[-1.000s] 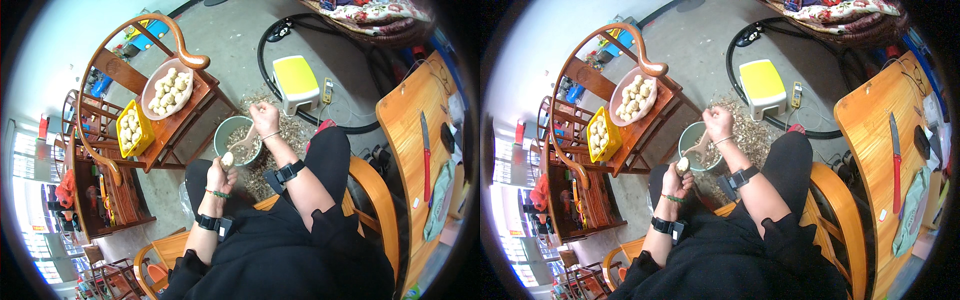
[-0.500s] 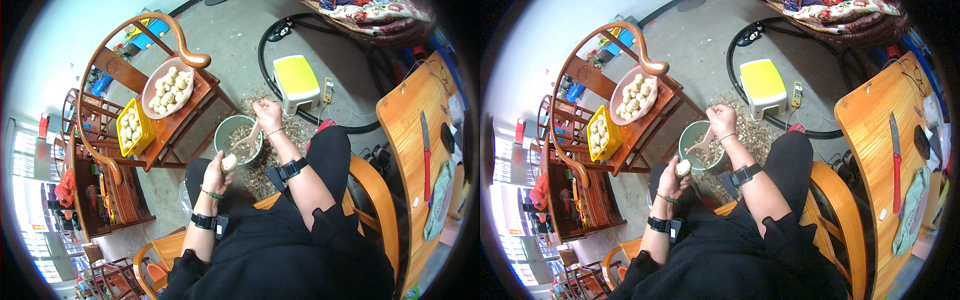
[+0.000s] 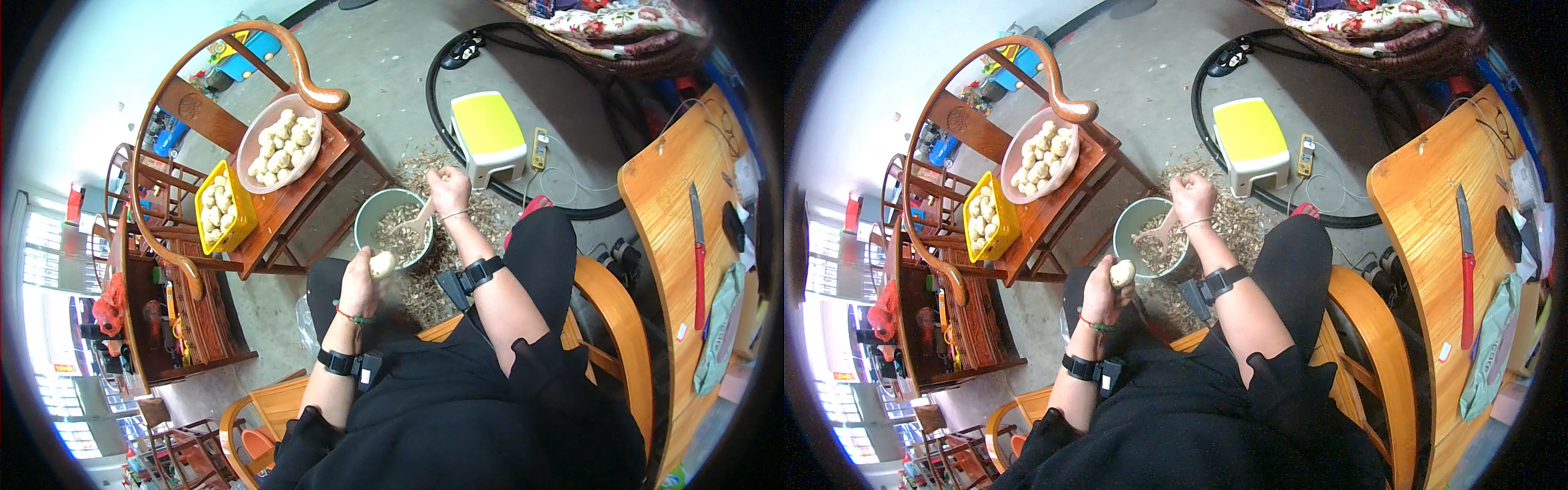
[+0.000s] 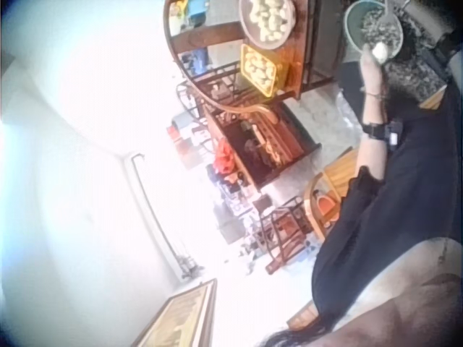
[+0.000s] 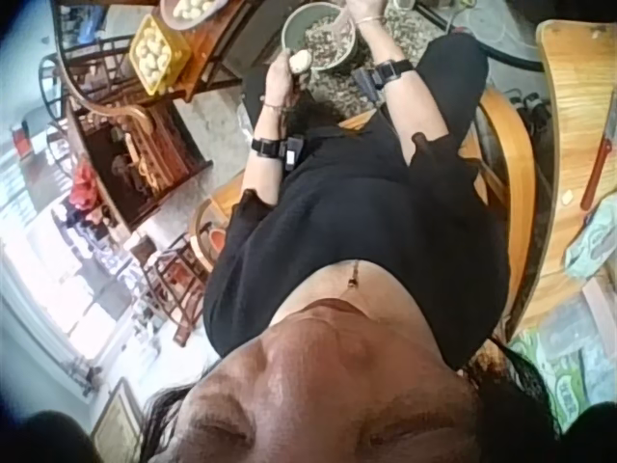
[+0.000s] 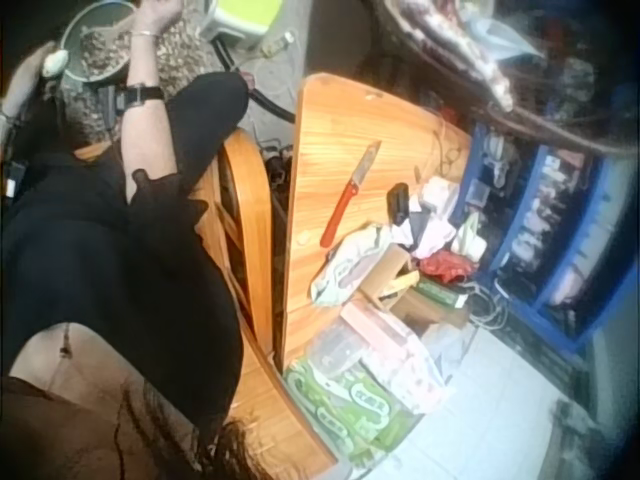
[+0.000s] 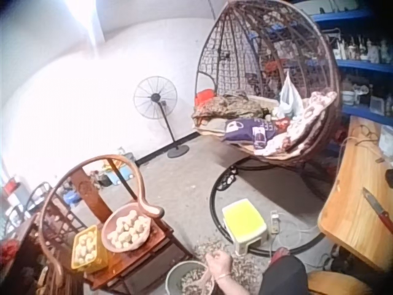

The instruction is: The person peels a potato using a wooden-handled peeler while sitting, placing the peels into a small green tub and holding the peeled potato in their hand.

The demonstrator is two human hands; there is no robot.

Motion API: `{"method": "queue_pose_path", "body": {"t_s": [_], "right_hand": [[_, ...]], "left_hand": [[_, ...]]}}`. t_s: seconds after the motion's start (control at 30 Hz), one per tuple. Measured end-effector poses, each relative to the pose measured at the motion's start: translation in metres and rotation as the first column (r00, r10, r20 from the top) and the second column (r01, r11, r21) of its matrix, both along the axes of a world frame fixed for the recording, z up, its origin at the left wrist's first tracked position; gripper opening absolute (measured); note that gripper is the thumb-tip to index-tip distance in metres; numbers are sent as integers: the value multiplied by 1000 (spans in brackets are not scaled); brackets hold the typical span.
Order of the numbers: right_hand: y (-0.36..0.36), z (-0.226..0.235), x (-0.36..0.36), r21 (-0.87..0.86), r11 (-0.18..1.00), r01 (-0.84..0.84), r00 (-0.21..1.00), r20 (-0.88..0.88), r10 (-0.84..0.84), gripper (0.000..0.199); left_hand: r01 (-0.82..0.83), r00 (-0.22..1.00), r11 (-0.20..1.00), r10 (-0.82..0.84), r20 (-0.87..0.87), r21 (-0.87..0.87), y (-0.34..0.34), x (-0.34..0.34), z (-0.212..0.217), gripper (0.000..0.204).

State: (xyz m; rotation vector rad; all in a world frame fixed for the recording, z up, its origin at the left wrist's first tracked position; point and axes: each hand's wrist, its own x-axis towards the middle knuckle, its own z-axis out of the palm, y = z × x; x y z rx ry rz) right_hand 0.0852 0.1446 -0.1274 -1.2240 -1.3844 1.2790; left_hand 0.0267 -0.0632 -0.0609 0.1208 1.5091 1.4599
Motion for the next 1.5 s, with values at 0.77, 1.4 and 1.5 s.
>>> {"method": "queue_pose_path", "body": {"t_s": [0.77,1.4,1.5], "right_hand": [[-11,19,-6,-32,988,-153,971,-189,145,20],[-10,15,-5,-33,996,-81,974,-214,72,25],[-19,23,-7,28,993,-113,977,-177,117,26]], "left_hand": [[21,966,1000,-14,-259,23,0,-1,-16,23],[-43,915,993,-4,403,109,-1,-4,-16,46],[-41,870,990,-30,493,133,-3,-6,-23,48]]}}
